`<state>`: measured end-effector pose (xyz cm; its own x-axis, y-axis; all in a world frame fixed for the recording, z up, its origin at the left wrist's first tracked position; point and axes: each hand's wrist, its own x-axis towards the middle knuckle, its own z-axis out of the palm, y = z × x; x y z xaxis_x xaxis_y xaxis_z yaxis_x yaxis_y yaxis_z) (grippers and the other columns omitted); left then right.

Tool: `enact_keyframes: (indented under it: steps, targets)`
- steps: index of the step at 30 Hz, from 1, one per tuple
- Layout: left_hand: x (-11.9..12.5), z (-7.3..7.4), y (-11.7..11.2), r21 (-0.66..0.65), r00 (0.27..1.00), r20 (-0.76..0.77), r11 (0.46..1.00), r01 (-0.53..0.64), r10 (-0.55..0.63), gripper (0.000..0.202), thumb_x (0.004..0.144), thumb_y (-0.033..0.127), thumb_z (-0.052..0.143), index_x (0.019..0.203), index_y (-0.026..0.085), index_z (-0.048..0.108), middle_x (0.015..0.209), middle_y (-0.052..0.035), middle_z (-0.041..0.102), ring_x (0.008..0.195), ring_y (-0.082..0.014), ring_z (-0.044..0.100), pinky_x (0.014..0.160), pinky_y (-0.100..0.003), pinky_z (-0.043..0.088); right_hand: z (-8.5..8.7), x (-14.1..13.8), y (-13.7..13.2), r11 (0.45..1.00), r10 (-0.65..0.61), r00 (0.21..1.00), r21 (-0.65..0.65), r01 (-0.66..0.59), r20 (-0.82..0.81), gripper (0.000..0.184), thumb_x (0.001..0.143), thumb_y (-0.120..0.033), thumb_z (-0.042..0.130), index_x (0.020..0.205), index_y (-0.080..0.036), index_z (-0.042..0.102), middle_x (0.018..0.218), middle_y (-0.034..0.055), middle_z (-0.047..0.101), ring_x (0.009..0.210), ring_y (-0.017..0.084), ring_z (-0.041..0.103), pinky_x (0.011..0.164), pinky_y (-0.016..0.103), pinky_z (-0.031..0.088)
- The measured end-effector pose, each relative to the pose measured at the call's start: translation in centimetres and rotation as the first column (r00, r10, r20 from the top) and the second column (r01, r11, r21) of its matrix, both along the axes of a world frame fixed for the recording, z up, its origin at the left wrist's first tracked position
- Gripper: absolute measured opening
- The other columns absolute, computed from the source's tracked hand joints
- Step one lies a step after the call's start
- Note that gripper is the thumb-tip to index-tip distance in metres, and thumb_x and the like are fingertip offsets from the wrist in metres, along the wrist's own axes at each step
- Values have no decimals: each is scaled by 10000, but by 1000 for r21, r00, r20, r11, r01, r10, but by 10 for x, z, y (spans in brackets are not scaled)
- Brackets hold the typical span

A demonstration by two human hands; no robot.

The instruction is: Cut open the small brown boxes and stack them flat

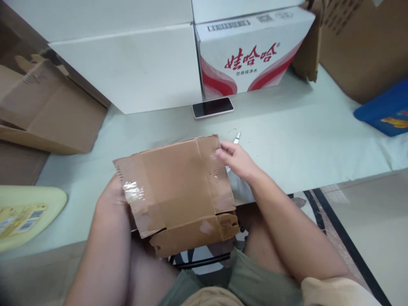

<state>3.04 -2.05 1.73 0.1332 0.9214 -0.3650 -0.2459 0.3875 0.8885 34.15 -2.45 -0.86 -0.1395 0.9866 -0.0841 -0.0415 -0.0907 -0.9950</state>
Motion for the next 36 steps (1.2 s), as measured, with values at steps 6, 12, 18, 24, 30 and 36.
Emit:
enact_keyframes:
  steps: [6, 12, 18, 24, 30, 36]
  targets:
    - [-8, 0, -1, -11, 991, 118, 998, 67, -65, 733, 446, 800, 875, 817, 183, 736, 774, -119, 788, 959, -428, 777, 713, -483, 668, -5, -8, -5, 985, -167, 982, -20, 169, 88, 408, 743, -563, 819, 814, -195, 658, 719, -2, 668, 629, 153, 591, 571, 262, 466]
    - [-15, -8, -4, 35, 995, 98, 999, -20, 17, 553, 562, 202, 943, 1077, 208, 743, 874, -75, 812, 870, -310, 802, 741, -360, 666, -4, 16, 6, 961, -275, 949, -78, 265, -154, 522, 695, -719, 782, 823, -225, 675, 749, 31, 718, 703, 204, 698, 629, 320, 575]
    - [-17, -6, 13, 156, 879, 308, 891, -426, 366, 177, 816, 272, 775, 982, 228, 734, 1029, -62, 819, 1080, -254, 773, 950, -365, 644, 7, 24, -3, 981, -182, 977, -90, 173, -108, 697, 615, -911, 687, 835, -250, 654, 773, 52, 725, 706, 249, 711, 590, 390, 588]
    - [-8, -6, 15, 123, 888, 311, 912, -391, 339, 347, 713, 326, 887, 985, 218, 701, 1042, -63, 804, 1097, -287, 762, 944, -391, 634, -2, -24, -38, 979, -113, 993, -169, 116, 27, 601, 546, -678, 931, 757, -208, 623, 614, 17, 634, 421, 105, 448, 354, 261, 362]
    - [-5, 0, 14, 54, 871, 384, 934, -353, 307, 248, 765, 360, 805, 945, 226, 698, 943, -23, 757, 853, -173, 747, 762, -294, 614, 43, 41, -68, 878, -479, 875, 30, 478, 75, 624, 554, -668, 922, 761, -242, 515, 451, -110, 413, 279, 56, 269, 248, 214, 205]
    - [2, 7, 18, -35, 834, 352, 896, -442, 425, 94, 725, 259, 703, 692, 193, 645, 650, 14, 616, 578, -111, 605, 590, -235, 543, 102, 167, -61, 275, -949, 147, 510, 815, 277, 513, 654, -512, 886, 888, -262, 504, 759, -7, 658, 463, 130, 552, 338, 264, 455]
